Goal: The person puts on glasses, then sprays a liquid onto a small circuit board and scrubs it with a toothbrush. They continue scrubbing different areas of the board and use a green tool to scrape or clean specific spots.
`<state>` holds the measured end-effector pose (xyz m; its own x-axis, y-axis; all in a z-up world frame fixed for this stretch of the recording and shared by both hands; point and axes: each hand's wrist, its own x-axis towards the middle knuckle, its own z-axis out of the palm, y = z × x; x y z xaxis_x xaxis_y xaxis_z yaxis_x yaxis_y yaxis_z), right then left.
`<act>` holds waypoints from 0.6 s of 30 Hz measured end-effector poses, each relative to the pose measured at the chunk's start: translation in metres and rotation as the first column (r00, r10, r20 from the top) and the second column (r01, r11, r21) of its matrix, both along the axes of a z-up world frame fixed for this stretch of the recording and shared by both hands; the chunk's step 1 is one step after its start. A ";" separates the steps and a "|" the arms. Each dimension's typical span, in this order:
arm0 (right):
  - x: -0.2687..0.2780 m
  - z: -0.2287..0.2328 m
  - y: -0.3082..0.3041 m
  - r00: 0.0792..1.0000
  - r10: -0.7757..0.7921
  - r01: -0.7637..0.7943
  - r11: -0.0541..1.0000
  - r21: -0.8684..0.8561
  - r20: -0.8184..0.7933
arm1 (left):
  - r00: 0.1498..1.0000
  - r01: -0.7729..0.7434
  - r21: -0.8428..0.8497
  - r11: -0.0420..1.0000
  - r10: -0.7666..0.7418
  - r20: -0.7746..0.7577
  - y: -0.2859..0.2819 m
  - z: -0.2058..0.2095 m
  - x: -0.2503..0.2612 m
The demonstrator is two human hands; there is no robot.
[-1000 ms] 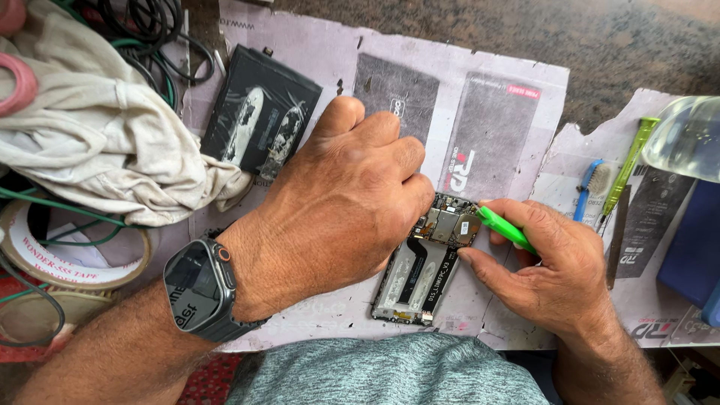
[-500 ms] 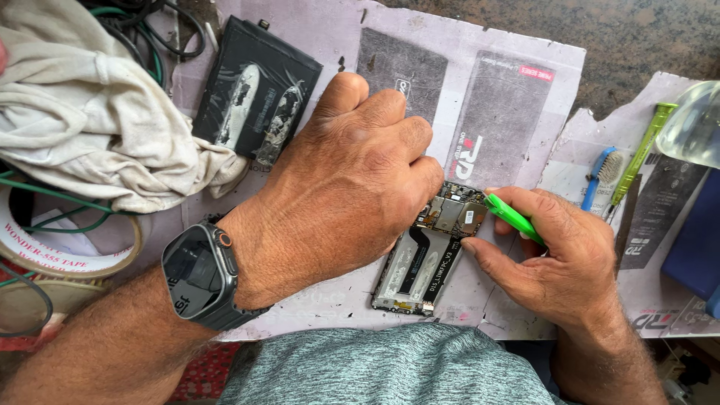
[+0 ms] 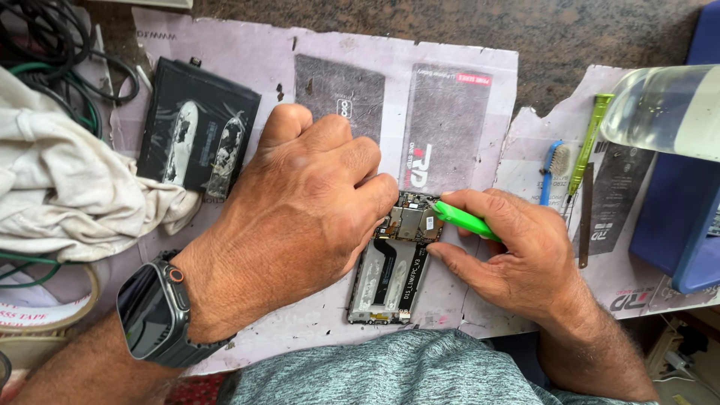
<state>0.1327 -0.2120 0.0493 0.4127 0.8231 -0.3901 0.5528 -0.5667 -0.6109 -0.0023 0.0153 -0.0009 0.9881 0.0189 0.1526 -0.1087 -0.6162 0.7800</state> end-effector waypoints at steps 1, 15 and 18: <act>0.001 0.000 0.000 1.000 0.001 -0.001 1.000 -0.005 -0.005 | 1.000 0.004 0.002 1.000 -0.004 -0.004 0.000 0.001 0.000; 0.004 0.000 -0.001 0.998 -0.002 0.002 1.000 -0.007 -0.062 | 0.999 0.027 0.002 1.000 -0.027 -0.025 0.000 0.001 0.001; 0.003 -0.001 -0.001 0.999 -0.003 0.002 1.000 -0.009 -0.044 | 0.999 0.036 0.001 0.999 -0.036 -0.033 0.000 0.001 0.002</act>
